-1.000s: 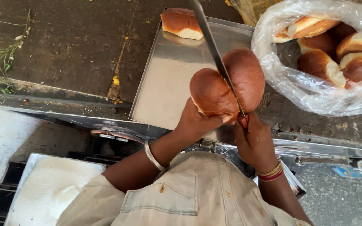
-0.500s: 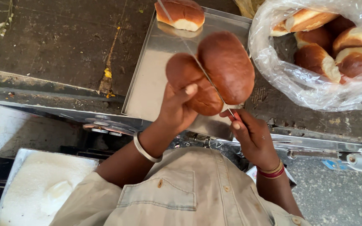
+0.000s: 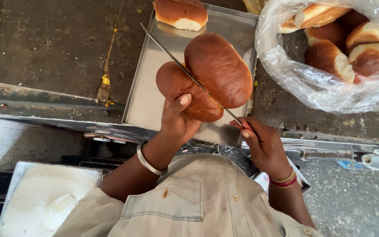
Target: The person opens an oven door, takes out a bag of buns, and then uses a knife to slice each bun in half, placing the halves on a metal tray.
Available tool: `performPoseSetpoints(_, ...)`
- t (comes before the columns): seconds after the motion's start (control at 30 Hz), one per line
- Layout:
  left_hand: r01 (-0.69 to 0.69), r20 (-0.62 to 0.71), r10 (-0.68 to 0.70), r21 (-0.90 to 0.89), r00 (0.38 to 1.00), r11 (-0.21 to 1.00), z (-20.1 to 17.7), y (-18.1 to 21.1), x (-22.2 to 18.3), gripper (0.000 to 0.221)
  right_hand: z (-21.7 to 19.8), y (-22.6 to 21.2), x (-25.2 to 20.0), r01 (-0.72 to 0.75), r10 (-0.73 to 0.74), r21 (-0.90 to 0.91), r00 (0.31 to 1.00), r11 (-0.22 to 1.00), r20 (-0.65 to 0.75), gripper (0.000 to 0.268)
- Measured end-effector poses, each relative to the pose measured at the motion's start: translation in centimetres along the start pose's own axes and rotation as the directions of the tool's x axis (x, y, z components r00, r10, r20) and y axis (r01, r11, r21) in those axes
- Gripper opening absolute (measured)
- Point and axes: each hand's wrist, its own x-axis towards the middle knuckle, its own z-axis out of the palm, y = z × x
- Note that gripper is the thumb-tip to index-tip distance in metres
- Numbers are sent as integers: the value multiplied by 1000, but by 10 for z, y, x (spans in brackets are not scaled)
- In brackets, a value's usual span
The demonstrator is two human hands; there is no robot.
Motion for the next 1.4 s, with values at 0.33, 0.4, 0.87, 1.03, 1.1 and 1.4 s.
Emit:
performPoseSetpoints(0.33,0,-12,0,-21,1000,1000,6,2,4,62,9,3,3,-81,76,-110,996,991,-46,38)
performPoseSetpoints(0.4,9,-16,-10,-19,1000,1000,8,3,3,61,11,2,3,-55,46,-158,997,986,-55,39)
performPoseSetpoints(0.87,30,-27,-31,-17,999,999,18,8,-1,58,10,-1,6,-29,22,-155,998,987,-52,38)
performPoseSetpoints(1.03,19,-13,-20,-78,1000,997,13,7,-1,55,11,-4,8,-95,87,-196,995,976,-51,35)
performPoseSetpoints(1.1,23,-22,-25,-88,999,996,13,8,-1,55,11,-8,9,-7,-2,-195,999,981,-48,34)
performPoseSetpoints(1.4,17,-25,-20,-116,999,993,18,16,-5,54,12,-20,17,-125,124,-250,992,960,-21,33)
